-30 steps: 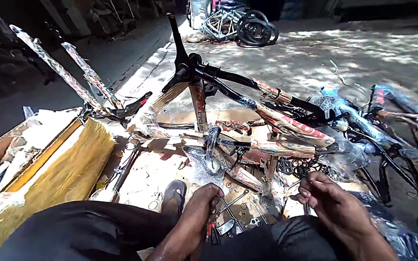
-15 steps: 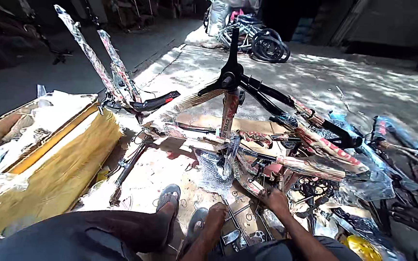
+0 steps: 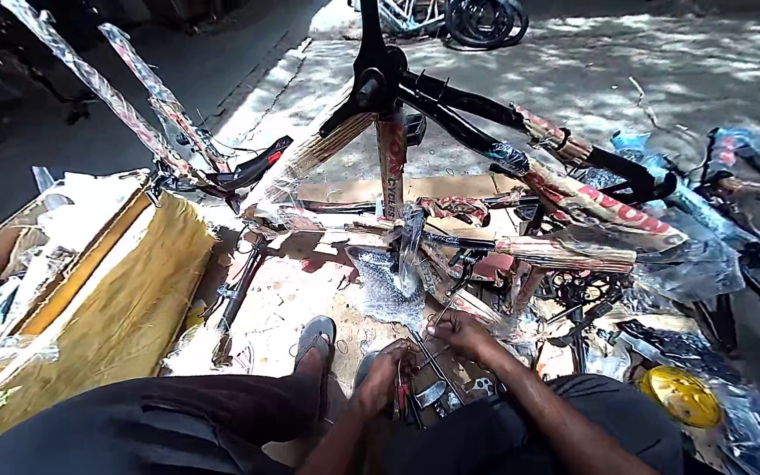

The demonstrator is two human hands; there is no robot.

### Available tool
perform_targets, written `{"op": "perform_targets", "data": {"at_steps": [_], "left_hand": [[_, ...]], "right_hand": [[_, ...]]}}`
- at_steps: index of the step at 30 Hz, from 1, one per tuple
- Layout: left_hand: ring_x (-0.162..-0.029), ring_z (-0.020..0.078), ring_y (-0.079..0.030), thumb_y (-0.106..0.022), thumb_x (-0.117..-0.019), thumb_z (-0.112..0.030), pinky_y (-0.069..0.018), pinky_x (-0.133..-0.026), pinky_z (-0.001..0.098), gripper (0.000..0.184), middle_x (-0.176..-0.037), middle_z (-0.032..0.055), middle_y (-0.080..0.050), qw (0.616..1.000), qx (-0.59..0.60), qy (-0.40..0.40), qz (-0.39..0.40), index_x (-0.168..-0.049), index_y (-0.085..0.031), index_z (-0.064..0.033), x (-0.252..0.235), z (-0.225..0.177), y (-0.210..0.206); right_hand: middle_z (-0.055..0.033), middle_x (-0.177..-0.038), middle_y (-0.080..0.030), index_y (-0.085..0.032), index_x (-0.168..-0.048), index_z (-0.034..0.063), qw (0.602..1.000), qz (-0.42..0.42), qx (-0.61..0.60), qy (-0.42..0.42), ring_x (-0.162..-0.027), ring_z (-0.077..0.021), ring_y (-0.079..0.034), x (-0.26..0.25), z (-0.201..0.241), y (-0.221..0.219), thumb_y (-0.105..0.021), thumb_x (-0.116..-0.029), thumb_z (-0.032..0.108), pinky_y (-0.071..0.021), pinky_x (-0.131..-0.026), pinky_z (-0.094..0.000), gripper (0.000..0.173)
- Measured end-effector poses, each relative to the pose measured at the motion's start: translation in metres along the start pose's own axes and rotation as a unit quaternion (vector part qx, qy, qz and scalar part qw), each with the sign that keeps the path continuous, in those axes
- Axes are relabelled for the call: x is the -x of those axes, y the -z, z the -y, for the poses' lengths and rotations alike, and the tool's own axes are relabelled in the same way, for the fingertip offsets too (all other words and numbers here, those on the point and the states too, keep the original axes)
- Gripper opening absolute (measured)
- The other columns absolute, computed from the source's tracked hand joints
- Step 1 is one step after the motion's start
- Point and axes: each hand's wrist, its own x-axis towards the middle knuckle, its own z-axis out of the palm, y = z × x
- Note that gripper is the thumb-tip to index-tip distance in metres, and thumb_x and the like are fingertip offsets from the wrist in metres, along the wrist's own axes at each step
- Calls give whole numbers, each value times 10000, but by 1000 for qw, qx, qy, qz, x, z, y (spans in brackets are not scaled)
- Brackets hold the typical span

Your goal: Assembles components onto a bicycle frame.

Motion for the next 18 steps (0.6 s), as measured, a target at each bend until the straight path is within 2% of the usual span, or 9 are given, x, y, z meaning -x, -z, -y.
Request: {"op": "perform_targets", "data": {"at_steps": [4, 7, 10, 15, 18], "left_hand": [[-606, 109, -535, -375, -1101, -160, -475, -564, 255, 307, -761, 30, -593, 1000, 10, -23, -2, -1118, -650, -25, -4, 3, -1], [-600, 116, -534, -376, -1107, -163, -471, -554, 257, 310, -752, 36, -587, 999, 23, -17, -18, -1103, -651, -17, -3, 2, -4], [-598, 120, -539, -347, -1112, -166, -469, -542, 257, 327, -756, 40, -593, 999, 26, -14, -18, -1102, -634, -10, -2, 1, -6], [-606, 122, -542, -337, -1114, -181, -471, -546, 259, 348, -763, 44, -595, 1000, 15, -16, -5, -1103, -639, -9, -3, 2, -5], [-601, 116, -530, -337, -1108, -169, -462, -544, 251, 340, -758, 36, -578, 1000, 10, -28, 6, -1103, -637, -8, -2, -1, -6]], "right_hand": [[17, -865, -746, -724, -1065, 178, 995, -57, 33, 75, -745, -145, -688, 8, 11, -9, -656, -1015, 314, -566, -715, -451, 160], [19, -887, -749, -713, -1063, 154, 994, -75, 10, 76, -785, -137, -693, 10, 17, -7, -639, -1028, 281, -565, -757, -440, 151], [24, -858, -748, -713, -1032, 145, 990, -101, 1, 94, -741, -124, -687, 10, 19, -9, -647, -1023, 255, -567, -721, -410, 129], [16, -834, -731, -724, -989, 150, 987, -110, 52, 104, -748, -137, -685, 7, 17, -15, -660, -1008, 249, -567, -749, -433, 120], [10, -834, -725, -719, -1011, 147, 987, -100, 73, 98, -750, -141, -680, 9, 21, -14, -656, -1014, 270, -561, -752, -432, 138]]}}
